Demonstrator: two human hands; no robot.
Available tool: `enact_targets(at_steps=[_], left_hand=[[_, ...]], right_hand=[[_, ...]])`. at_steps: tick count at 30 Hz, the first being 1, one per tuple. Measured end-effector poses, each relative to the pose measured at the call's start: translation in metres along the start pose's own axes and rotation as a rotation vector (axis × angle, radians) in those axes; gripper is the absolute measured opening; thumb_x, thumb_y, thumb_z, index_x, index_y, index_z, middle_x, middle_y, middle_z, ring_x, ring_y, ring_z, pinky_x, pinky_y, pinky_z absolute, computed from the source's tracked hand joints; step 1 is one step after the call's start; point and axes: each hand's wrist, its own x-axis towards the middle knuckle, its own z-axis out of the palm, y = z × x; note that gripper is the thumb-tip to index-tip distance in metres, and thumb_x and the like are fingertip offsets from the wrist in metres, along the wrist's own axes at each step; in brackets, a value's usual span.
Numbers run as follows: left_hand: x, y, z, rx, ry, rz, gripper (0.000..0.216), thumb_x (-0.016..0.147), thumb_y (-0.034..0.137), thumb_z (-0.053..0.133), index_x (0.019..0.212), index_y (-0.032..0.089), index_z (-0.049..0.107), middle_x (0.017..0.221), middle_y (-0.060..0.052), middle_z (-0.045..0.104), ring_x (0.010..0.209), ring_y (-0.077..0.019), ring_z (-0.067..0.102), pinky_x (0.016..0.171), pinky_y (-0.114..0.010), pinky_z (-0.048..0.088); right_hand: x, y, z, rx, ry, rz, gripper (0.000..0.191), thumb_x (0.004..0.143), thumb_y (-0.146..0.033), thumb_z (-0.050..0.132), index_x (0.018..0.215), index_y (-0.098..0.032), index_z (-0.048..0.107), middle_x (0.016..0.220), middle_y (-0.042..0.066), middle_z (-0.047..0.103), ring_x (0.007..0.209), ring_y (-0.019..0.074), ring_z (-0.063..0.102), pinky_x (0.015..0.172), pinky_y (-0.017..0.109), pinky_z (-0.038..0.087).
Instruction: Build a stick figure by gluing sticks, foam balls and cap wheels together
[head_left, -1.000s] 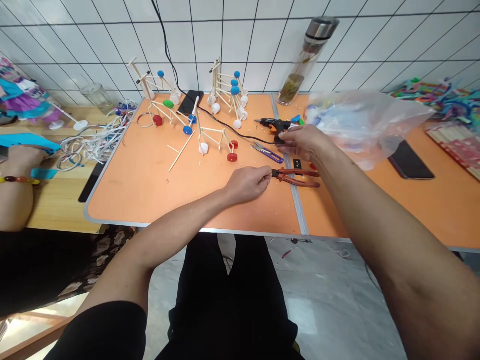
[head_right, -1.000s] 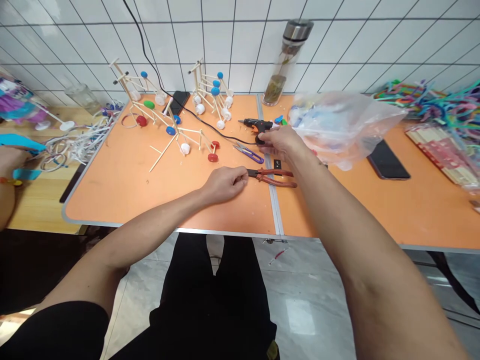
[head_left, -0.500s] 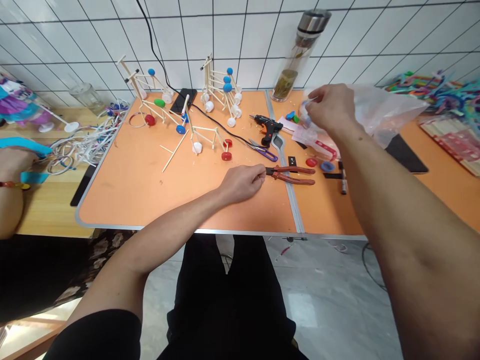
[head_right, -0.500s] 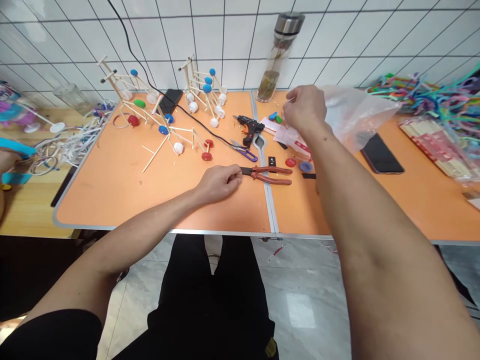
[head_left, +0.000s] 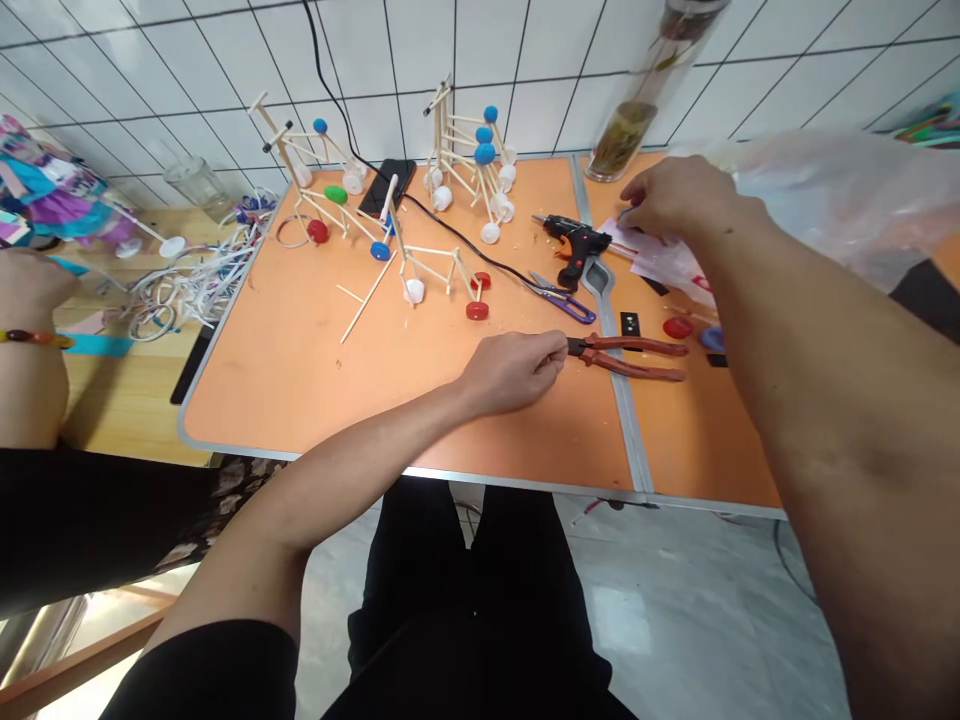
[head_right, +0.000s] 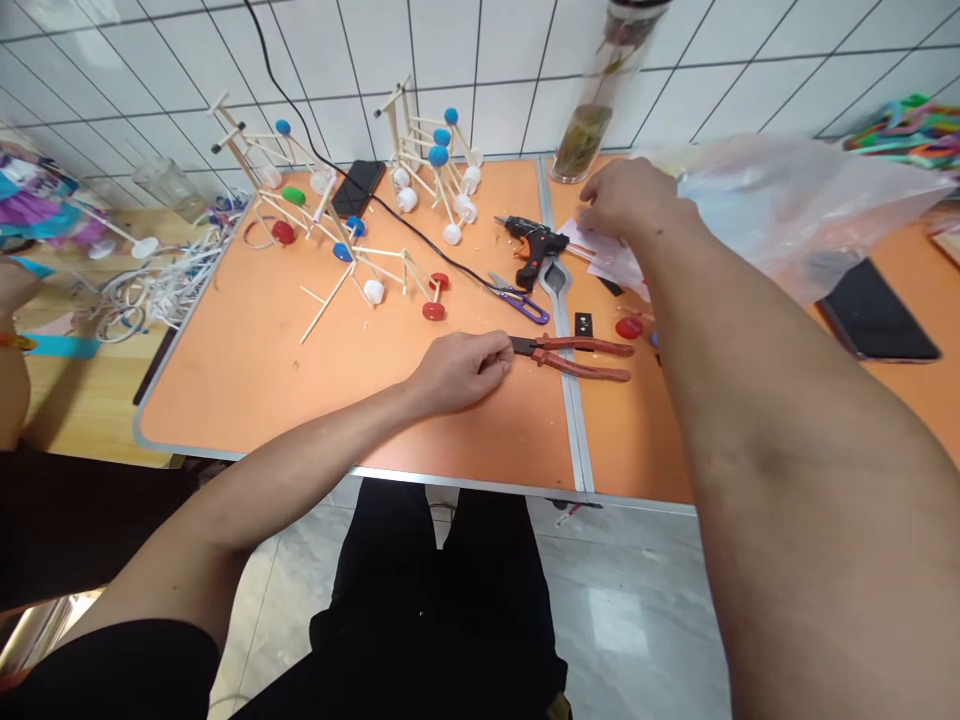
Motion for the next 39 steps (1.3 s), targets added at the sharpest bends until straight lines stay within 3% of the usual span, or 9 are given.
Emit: enact_targets(at_steps=[5, 8, 12, 15, 20, 24, 29, 33, 39], left_hand=[[0.000, -0.002, 0.002, -0.011, 0.001, 0.010, 0.009, 0.103, 0.025, 0.052, 0.097, 0.026, 0.058, 0.081, 0.001, 0.068, 0.079, -0.0208, 0.061, 0.069, -0.038, 0.028], [0.000, -0.002, 0.002, -0.024, 0.002, 0.012, 0.008, 0.102, 0.023, 0.052, 0.098, 0.026, 0.059, 0.082, 0.001, 0.068, 0.079, -0.0204, 0.061, 0.069, -0.038, 0.027], [0.000, -0.001, 0.001, -0.023, 0.006, -0.002, 0.008, 0.101, 0.023, 0.054, 0.095, 0.026, 0.058, 0.081, 0.001, 0.069, 0.078, -0.0204, 0.061, 0.070, -0.038, 0.028], [0.000, 0.000, 0.001, -0.025, 0.009, -0.011, 0.008, 0.101, 0.023, 0.055, 0.095, 0.027, 0.059, 0.080, 0.001, 0.069, 0.078, -0.0207, 0.061, 0.070, -0.037, 0.028], [0.001, -0.002, 0.001, -0.017, 0.010, 0.002, 0.008, 0.101, 0.023, 0.055, 0.095, 0.026, 0.059, 0.079, 0.002, 0.069, 0.078, -0.0205, 0.061, 0.070, -0.037, 0.028], [0.001, -0.002, 0.001, -0.018, 0.007, 0.003, 0.008, 0.102, 0.023, 0.053, 0.097, 0.027, 0.059, 0.080, 0.002, 0.068, 0.077, -0.0204, 0.061, 0.070, -0.038, 0.028], [0.001, -0.001, 0.001, -0.016, 0.005, 0.007, 0.009, 0.103, 0.022, 0.053, 0.096, 0.027, 0.057, 0.081, 0.001, 0.068, 0.079, -0.0209, 0.062, 0.070, -0.038, 0.028], [0.001, -0.002, 0.002, -0.036, 0.017, -0.002, 0.010, 0.102, 0.021, 0.055, 0.095, 0.027, 0.057, 0.078, 0.003, 0.067, 0.076, -0.0204, 0.060, 0.070, -0.038, 0.028], [0.001, -0.005, 0.002, -0.143, 0.072, 0.009, 0.011, 0.099, 0.018, 0.060, 0.091, 0.026, 0.058, 0.072, 0.005, 0.063, 0.070, -0.0177, 0.057, 0.071, -0.036, 0.031]], right_hand=[[0.010, -0.003, 0.012, 0.123, 0.081, 0.077, 0.007, 0.085, -0.005, 0.090, 0.085, -0.006, 0.084, 0.144, 0.023, 0.086, 0.131, 0.0231, 0.079, 0.092, 0.044, 0.045], [0.011, -0.001, 0.014, 0.216, 0.164, 0.107, 0.025, 0.089, -0.011, 0.084, 0.067, -0.004, 0.073, 0.131, 0.019, 0.090, 0.117, 0.0122, 0.078, 0.081, 0.041, 0.039], [0.013, 0.005, 0.007, 0.333, 0.244, 0.134, 0.019, 0.089, -0.001, 0.076, 0.070, 0.001, 0.077, 0.128, 0.020, 0.091, 0.102, 0.0030, 0.078, 0.071, 0.034, 0.035], [0.014, 0.005, -0.001, 0.354, 0.234, 0.095, 0.016, 0.090, -0.001, 0.071, 0.079, 0.003, 0.082, 0.134, 0.021, 0.088, 0.111, 0.0037, 0.079, 0.066, 0.027, 0.030], [0.006, -0.011, -0.003, 0.312, 0.081, 0.057, 0.014, 0.080, -0.008, 0.084, 0.086, 0.005, 0.083, 0.138, 0.023, 0.086, 0.129, 0.0094, 0.077, 0.063, 0.027, 0.023], [0.003, -0.018, 0.008, 0.360, 0.132, 0.054, 0.020, 0.075, 0.000, 0.089, 0.095, 0.001, 0.088, 0.146, 0.020, 0.085, 0.115, 0.0017, 0.071, 0.062, 0.029, 0.018], [0.001, -0.014, 0.002, 0.615, 0.264, 0.132, 0.018, 0.090, 0.006, 0.084, 0.096, -0.011, 0.083, 0.113, 0.009, 0.087, 0.073, 0.0035, 0.048, 0.072, 0.030, 0.034], [-0.017, -0.019, -0.016, 0.983, 0.257, 0.241, 0.033, 0.105, 0.006, 0.071, 0.089, -0.023, 0.066, 0.073, -0.005, 0.063, 0.065, 0.0098, 0.057, 0.075, 0.034, 0.045], [-0.071, -0.037, -0.020, 1.399, 0.112, 0.072, 0.038, 0.100, 0.014, 0.065, 0.106, -0.024, 0.071, 0.076, -0.006, 0.071, 0.058, 0.0093, 0.060, 0.063, 0.023, 0.056]])
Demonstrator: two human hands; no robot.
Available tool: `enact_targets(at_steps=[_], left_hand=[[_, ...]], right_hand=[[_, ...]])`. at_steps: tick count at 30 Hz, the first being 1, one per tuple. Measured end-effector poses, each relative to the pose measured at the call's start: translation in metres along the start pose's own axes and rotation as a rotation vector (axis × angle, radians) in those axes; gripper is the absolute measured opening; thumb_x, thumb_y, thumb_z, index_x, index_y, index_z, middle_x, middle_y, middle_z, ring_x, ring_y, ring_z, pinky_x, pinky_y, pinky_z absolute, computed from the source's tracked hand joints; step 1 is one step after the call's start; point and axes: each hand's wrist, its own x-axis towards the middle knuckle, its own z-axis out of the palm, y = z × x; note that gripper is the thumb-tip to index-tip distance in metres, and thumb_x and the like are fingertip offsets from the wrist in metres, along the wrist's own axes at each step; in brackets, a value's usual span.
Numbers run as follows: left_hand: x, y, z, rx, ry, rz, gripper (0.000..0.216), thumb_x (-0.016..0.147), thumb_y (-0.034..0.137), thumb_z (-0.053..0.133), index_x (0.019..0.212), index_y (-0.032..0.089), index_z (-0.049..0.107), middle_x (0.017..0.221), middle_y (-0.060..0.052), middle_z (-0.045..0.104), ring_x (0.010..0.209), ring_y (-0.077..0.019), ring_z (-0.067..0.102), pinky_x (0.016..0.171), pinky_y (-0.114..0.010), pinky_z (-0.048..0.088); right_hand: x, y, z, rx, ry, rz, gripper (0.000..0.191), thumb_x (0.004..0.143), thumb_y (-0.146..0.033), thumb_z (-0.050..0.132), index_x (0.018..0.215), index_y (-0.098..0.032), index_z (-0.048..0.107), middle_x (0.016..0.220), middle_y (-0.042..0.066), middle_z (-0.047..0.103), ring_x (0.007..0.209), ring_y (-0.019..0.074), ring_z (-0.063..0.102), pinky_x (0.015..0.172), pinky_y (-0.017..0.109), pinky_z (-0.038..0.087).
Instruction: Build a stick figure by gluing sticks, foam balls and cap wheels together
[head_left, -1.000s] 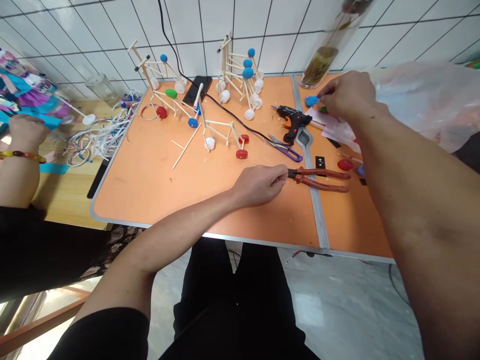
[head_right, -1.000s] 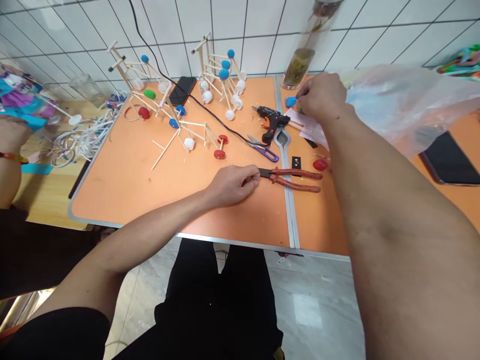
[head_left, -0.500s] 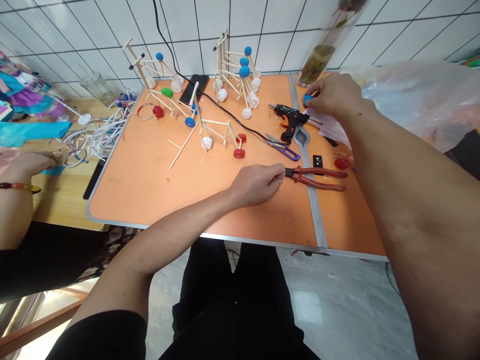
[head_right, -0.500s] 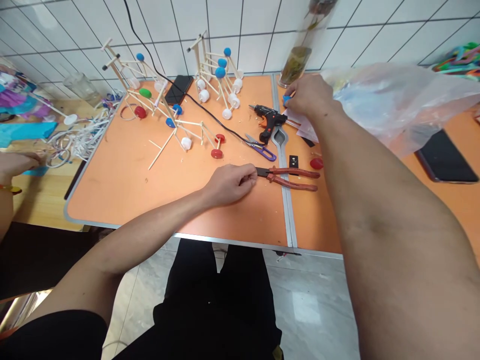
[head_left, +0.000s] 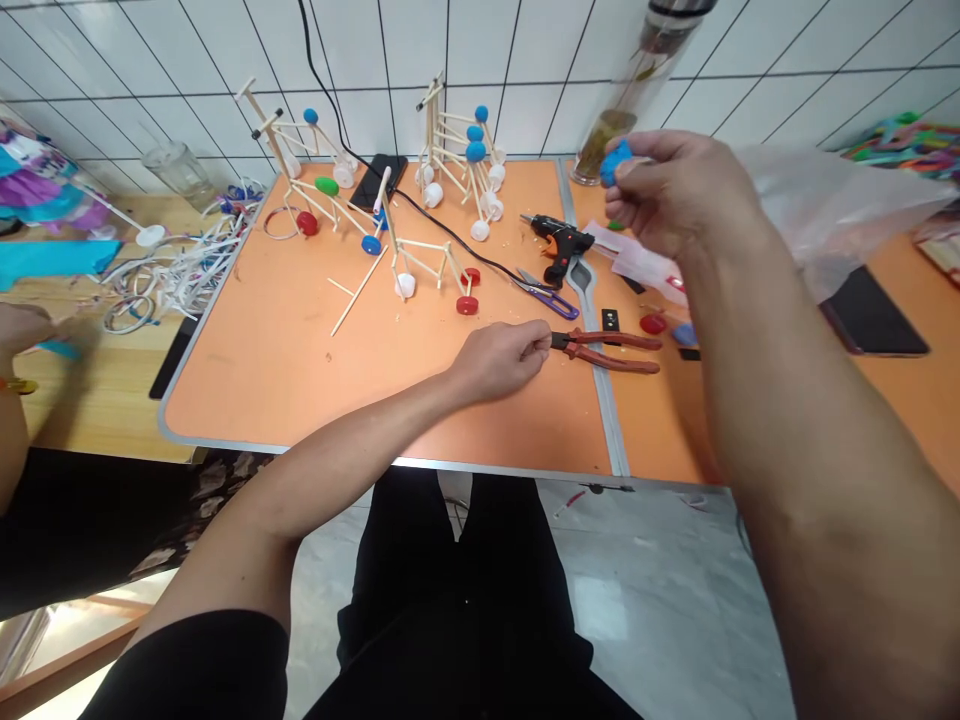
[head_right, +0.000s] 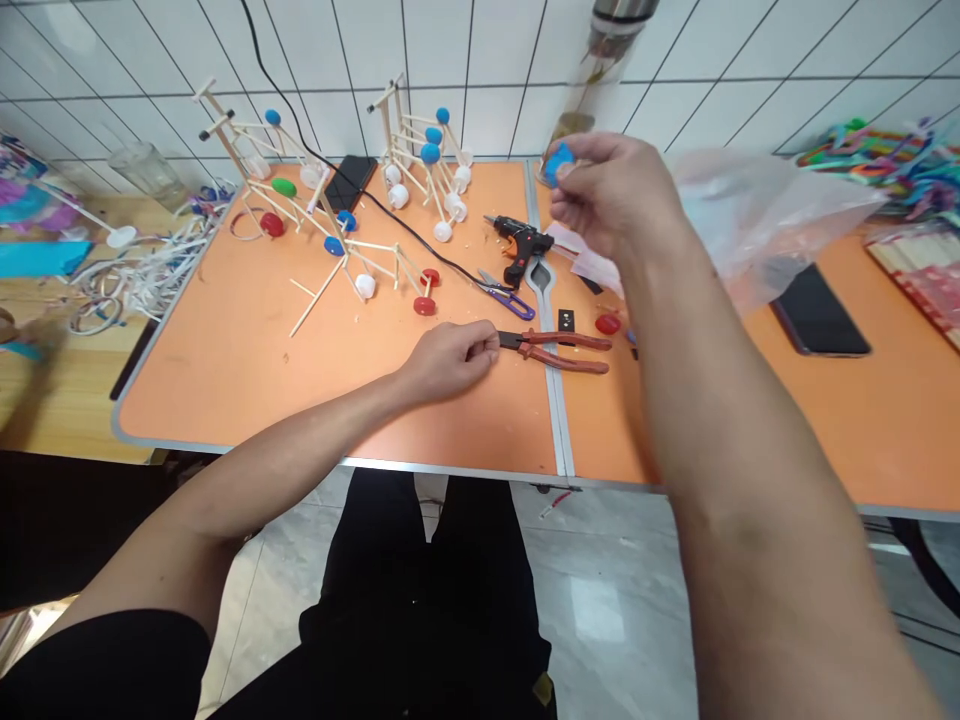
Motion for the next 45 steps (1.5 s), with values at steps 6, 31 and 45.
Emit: enact_targets(at_steps=[6, 31, 45], left_hand=[[0.002, -0.001, -0.001, -0.264, 0.068, -0.014, 0.011, 0.094, 0.016, 0.064, 0.087, 0.023, 0.061, 0.067, 0.008, 0.052, 0.065, -0.0138, 0.047, 0.068, -0.031, 0.031], [0.008, 0.013, -0.036, -1.085, 0.426, -0.294, 0.016, 0.109, 0.027, 0.082, 0.101, 0.021, 0.069, 0.077, 0.006, 0.075, 0.054, -0.0044, 0.063, 0.053, -0.018, 0.048], [0.002, 0.007, -0.035, -0.987, 0.400, -0.142, 0.024, 0.104, 0.035, 0.091, 0.099, 0.021, 0.072, 0.074, 0.005, 0.078, 0.051, -0.0066, 0.063, 0.050, -0.020, 0.046]], right_hand=[[-0.050, 0.019, 0.007, 0.188, -0.363, -0.033, 0.031, 0.101, -0.003, 0.079, 0.119, -0.029, 0.077, 0.091, -0.005, 0.081, 0.078, 0.0091, 0.075, 0.077, 0.022, 0.067], [-0.103, 0.055, 0.025, -0.263, -0.423, -0.672, 0.025, 0.095, -0.039, 0.094, 0.119, -0.039, 0.089, 0.126, 0.004, 0.085, 0.115, 0.0302, 0.080, 0.098, 0.050, 0.071], [-0.105, 0.055, 0.023, -0.253, -0.364, -0.630, 0.034, 0.092, -0.065, 0.099, 0.103, -0.034, 0.092, 0.104, 0.005, 0.086, 0.100, 0.0287, 0.081, 0.100, 0.052, 0.072]])
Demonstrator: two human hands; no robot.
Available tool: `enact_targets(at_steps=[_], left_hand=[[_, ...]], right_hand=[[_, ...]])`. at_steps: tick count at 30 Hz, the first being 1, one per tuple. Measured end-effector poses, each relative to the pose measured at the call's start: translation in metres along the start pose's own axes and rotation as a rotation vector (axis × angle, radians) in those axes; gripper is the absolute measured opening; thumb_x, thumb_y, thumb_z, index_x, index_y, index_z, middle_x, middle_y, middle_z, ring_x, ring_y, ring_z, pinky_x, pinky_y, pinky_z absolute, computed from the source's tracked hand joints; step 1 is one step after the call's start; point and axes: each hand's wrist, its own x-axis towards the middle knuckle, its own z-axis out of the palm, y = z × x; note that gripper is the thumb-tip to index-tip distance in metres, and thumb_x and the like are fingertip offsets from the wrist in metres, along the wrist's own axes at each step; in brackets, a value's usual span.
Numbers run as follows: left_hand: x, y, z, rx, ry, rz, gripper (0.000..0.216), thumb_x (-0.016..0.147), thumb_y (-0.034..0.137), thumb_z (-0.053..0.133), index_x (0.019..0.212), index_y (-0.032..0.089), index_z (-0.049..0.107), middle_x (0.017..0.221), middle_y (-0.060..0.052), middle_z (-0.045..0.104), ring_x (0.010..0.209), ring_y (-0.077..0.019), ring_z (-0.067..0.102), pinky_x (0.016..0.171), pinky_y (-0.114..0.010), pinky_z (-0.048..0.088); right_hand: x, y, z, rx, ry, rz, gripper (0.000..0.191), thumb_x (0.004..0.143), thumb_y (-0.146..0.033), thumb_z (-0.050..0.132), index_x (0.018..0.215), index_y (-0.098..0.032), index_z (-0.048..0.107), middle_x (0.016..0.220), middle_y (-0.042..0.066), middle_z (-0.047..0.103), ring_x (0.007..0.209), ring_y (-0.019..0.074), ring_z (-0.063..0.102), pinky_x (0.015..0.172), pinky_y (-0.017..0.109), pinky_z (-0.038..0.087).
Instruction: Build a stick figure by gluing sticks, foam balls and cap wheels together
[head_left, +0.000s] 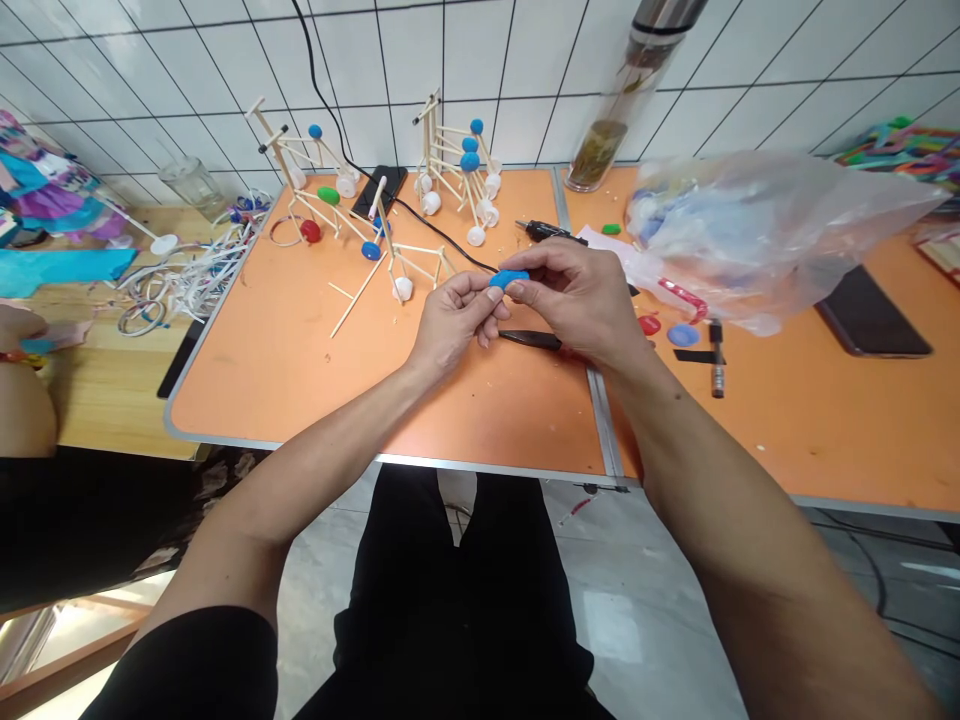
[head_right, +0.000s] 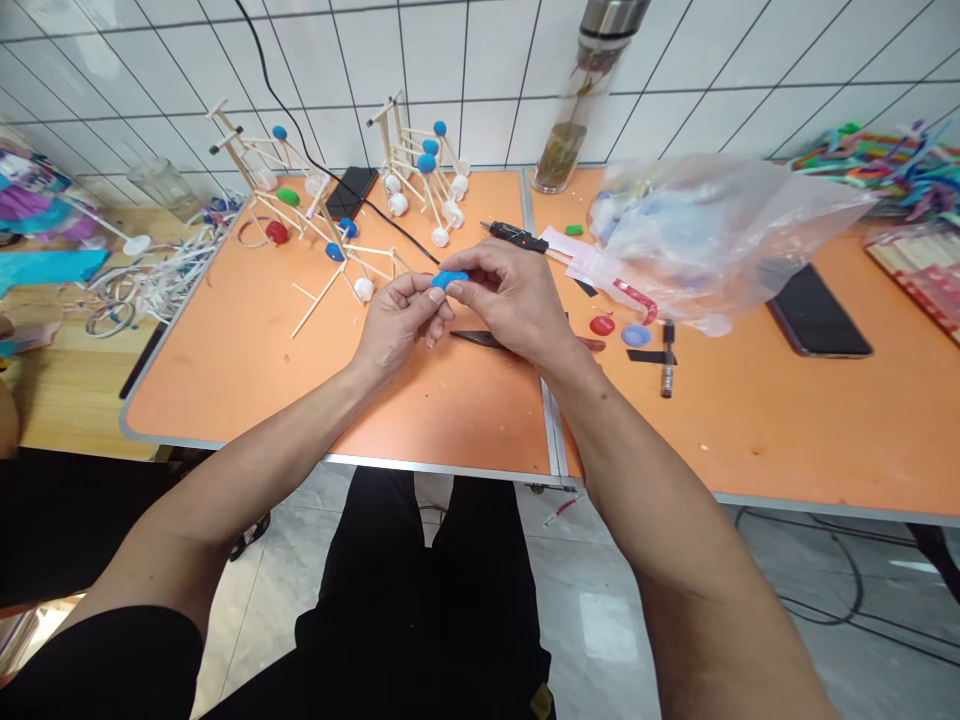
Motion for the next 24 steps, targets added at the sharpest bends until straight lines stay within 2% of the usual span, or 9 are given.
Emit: enact_targets(at_steps=[6, 11, 16, 20, 24], left_hand=[[0.001, 0.003, 0.005, -0.036, 0.021, -0.064, 0.033, 0.104, 0.046, 0.092, 0.097, 0.021, 0.072, 0.080, 0.004, 0.079, 0.055, -0.0059, 0.067, 0.052, -0.019, 0.049], [0.002, 0.005, 0.006, -0.087, 0.036, -0.143, 0.036, 0.106, 0.047, 0.090, 0.094, 0.021, 0.069, 0.080, 0.004, 0.077, 0.053, -0.0047, 0.064, 0.052, -0.018, 0.049], [0.002, 0.005, 0.007, -0.165, -0.016, -0.188, 0.029, 0.110, 0.045, 0.085, 0.100, 0.019, 0.075, 0.092, 0.000, 0.082, 0.060, -0.0052, 0.068, 0.053, -0.017, 0.051], [0.000, 0.008, 0.008, -0.202, -0.022, -0.222, 0.027, 0.108, 0.044, 0.087, 0.103, 0.020, 0.077, 0.105, -0.004, 0.084, 0.065, -0.0056, 0.069, 0.054, -0.018, 0.053], [0.000, 0.007, 0.009, -0.221, -0.016, -0.218, 0.030, 0.107, 0.043, 0.089, 0.097, 0.019, 0.075, 0.097, -0.002, 0.081, 0.063, -0.0049, 0.067, 0.054, -0.017, 0.053]], right_hand=[[0.002, 0.000, -0.003, 0.090, 0.036, 0.103, 0.033, 0.086, -0.058, 0.105, 0.103, -0.033, 0.091, 0.102, 0.003, 0.088, 0.096, 0.0280, 0.084, 0.094, 0.051, 0.076], [0.002, 0.000, -0.001, 0.190, 0.046, 0.110, 0.032, 0.085, -0.054, 0.107, 0.103, -0.033, 0.091, 0.105, 0.003, 0.090, 0.105, 0.0295, 0.087, 0.101, 0.053, 0.077], [0.000, 0.001, 0.004, 0.237, 0.043, 0.125, 0.033, 0.085, -0.061, 0.106, 0.101, -0.036, 0.093, 0.106, 0.002, 0.090, 0.104, 0.0306, 0.087, 0.103, 0.060, 0.078], [0.000, 0.001, 0.007, 0.247, 0.024, 0.115, 0.038, 0.082, -0.067, 0.106, 0.097, -0.035, 0.093, 0.111, 0.003, 0.090, 0.109, 0.0311, 0.086, 0.104, 0.058, 0.079], [0.000, 0.000, 0.003, 0.237, -0.029, 0.144, 0.041, 0.083, -0.068, 0.106, 0.100, -0.033, 0.093, 0.104, 0.003, 0.089, 0.102, 0.0298, 0.085, 0.101, 0.054, 0.078]])
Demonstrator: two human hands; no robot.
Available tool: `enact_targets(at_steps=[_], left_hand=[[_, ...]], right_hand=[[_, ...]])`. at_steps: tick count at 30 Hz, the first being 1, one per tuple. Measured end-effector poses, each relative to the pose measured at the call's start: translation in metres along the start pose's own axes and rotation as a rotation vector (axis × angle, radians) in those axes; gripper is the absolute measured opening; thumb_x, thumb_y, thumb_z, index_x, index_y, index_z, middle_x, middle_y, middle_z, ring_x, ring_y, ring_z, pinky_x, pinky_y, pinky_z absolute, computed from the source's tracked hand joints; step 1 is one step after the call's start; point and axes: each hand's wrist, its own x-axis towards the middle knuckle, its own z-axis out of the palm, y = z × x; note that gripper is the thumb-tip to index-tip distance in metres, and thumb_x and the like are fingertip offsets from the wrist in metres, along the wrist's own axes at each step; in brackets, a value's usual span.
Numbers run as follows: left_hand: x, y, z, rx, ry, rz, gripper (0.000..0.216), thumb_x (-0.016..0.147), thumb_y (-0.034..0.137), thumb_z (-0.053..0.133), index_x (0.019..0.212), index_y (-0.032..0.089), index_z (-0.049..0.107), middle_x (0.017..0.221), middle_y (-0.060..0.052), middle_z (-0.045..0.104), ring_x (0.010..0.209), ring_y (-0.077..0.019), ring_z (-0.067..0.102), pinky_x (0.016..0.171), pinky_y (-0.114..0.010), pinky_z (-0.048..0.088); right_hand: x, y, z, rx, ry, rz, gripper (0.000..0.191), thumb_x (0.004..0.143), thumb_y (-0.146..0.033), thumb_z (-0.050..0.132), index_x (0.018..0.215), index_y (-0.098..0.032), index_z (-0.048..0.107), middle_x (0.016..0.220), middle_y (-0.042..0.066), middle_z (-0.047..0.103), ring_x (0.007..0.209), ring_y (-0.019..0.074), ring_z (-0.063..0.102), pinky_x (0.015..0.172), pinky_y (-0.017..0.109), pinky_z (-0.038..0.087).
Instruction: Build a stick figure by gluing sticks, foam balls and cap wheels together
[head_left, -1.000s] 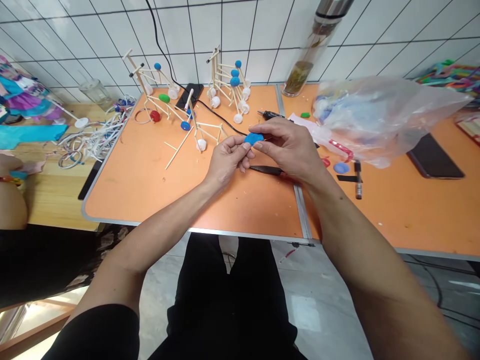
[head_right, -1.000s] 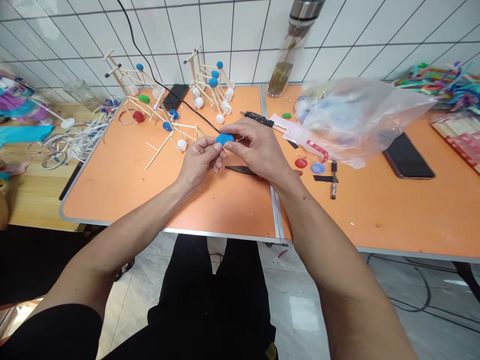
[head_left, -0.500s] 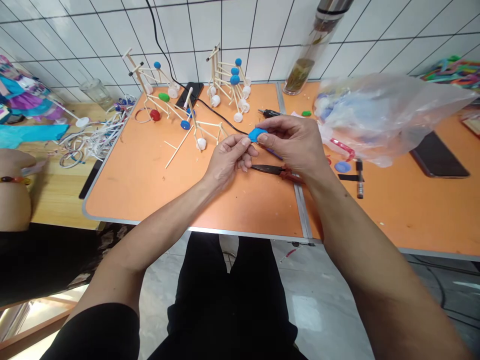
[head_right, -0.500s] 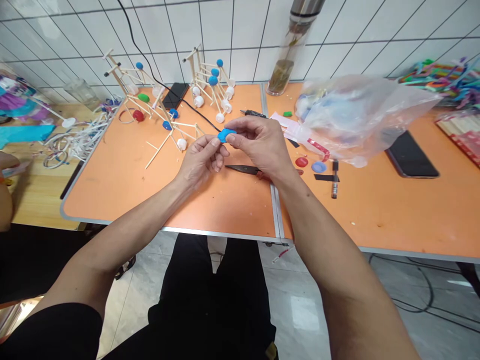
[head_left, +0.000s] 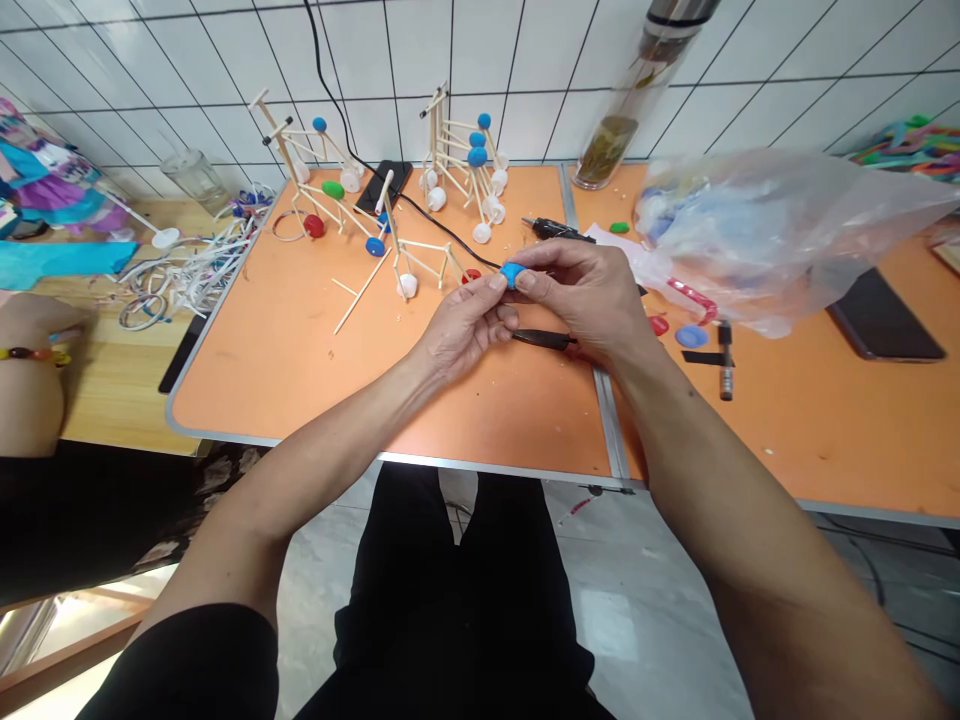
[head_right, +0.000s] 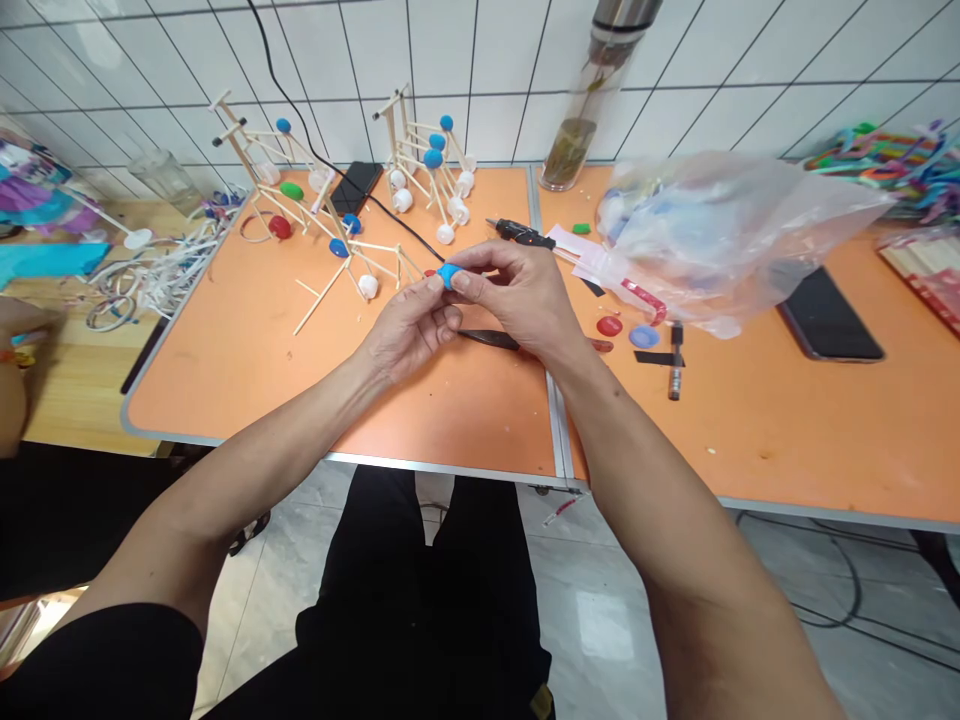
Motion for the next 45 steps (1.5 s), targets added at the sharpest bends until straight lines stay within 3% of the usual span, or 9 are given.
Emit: enact_targets(at_steps=[6, 11, 18, 24, 31, 35, 41, 45], left_hand=[[0.002, -0.005, -0.002, 0.025, -0.012, -0.003, 0.039, 0.105, 0.049, 0.091, 0.090, 0.018, 0.074, 0.085, 0.000, 0.080, 0.058, -0.0036, 0.064, 0.054, -0.015, 0.051], [-0.001, -0.003, -0.001, 0.065, 0.057, -0.015, 0.041, 0.102, 0.050, 0.095, 0.089, 0.018, 0.073, 0.084, 0.001, 0.082, 0.056, -0.0019, 0.064, 0.055, -0.014, 0.050], [-0.002, -0.002, 0.001, 0.238, 0.091, 0.056, 0.044, 0.103, 0.056, 0.092, 0.090, 0.018, 0.072, 0.087, 0.000, 0.084, 0.056, -0.0035, 0.065, 0.056, -0.017, 0.052], [-0.004, -0.002, 0.001, 0.315, 0.102, 0.092, 0.045, 0.105, 0.058, 0.088, 0.091, 0.019, 0.072, 0.086, 0.000, 0.082, 0.055, -0.0041, 0.065, 0.054, -0.018, 0.051], [-0.002, -0.004, -0.002, 0.318, 0.080, 0.127, 0.047, 0.107, 0.057, 0.086, 0.086, 0.018, 0.069, 0.082, 0.001, 0.079, 0.055, -0.0041, 0.064, 0.054, -0.018, 0.051], [-0.002, -0.008, -0.003, 0.407, 0.088, 0.173, 0.046, 0.108, 0.054, 0.086, 0.084, 0.019, 0.066, 0.077, 0.003, 0.076, 0.052, -0.0041, 0.060, 0.053, -0.020, 0.049], [0.005, -0.025, -0.015, 0.607, 0.102, 0.308, 0.049, 0.108, 0.058, 0.084, 0.082, 0.024, 0.062, 0.062, 0.005, 0.062, 0.054, -0.0106, 0.055, 0.057, -0.027, 0.041], [0.010, -0.032, -0.022, 0.676, 0.095, 0.424, 0.050, 0.105, 0.065, 0.085, 0.085, 0.024, 0.064, 0.068, 0.005, 0.060, 0.061, -0.0127, 0.053, 0.060, -0.029, 0.037]], right_hand=[[0.000, -0.003, -0.009, -0.117, -0.063, 0.026, 0.047, 0.083, -0.071, 0.104, 0.105, -0.031, 0.094, 0.102, 0.004, 0.091, 0.093, 0.0263, 0.084, 0.091, 0.047, 0.076], [-0.002, -0.003, -0.005, -0.155, -0.047, 0.041, 0.047, 0.084, -0.068, 0.105, 0.106, -0.028, 0.093, 0.100, 0.004, 0.091, 0.092, 0.0257, 0.084, 0.090, 0.044, 0.075], [-0.004, -0.005, -0.002, -0.213, 0.024, 0.007, 0.028, 0.092, -0.053, 0.101, 0.101, -0.028, 0.093, 0.097, 0.003, 0.091, 0.092, 0.0255, 0.085, 0.092, 0.044, 0.075], [-0.003, -0.005, 0.000, -0.206, 0.030, 0.012, 0.024, 0.093, -0.050, 0.101, 0.100, -0.028, 0.093, 0.099, 0.004, 0.090, 0.094, 0.0265, 0.086, 0.095, 0.047, 0.075], [-0.003, -0.010, -0.008, -0.144, -0.105, 0.075, 0.030, 0.092, -0.054, 0.103, 0.104, -0.028, 0.094, 0.095, 0.005, 0.089, 0.087, 0.0243, 0.085, 0.088, 0.043, 0.077], [-0.004, -0.015, -0.014, -0.096, -0.189, 0.146, 0.038, 0.089, -0.061, 0.104, 0.106, -0.028, 0.095, 0.096, 0.005, 0.090, 0.092, 0.0250, 0.087, 0.094, 0.042, 0.078], [-0.005, -0.008, -0.010, -0.055, -0.170, 0.242, 0.044, 0.084, -0.067, 0.105, 0.101, -0.028, 0.095, 0.096, 0.003, 0.091, 0.089, 0.0222, 0.086, 0.091, 0.039, 0.079], [-0.004, -0.009, -0.008, -0.030, -0.152, 0.271, 0.049, 0.079, -0.070, 0.107, 0.100, -0.027, 0.095, 0.095, 0.004, 0.091, 0.089, 0.0222, 0.086, 0.092, 0.040, 0.079]])
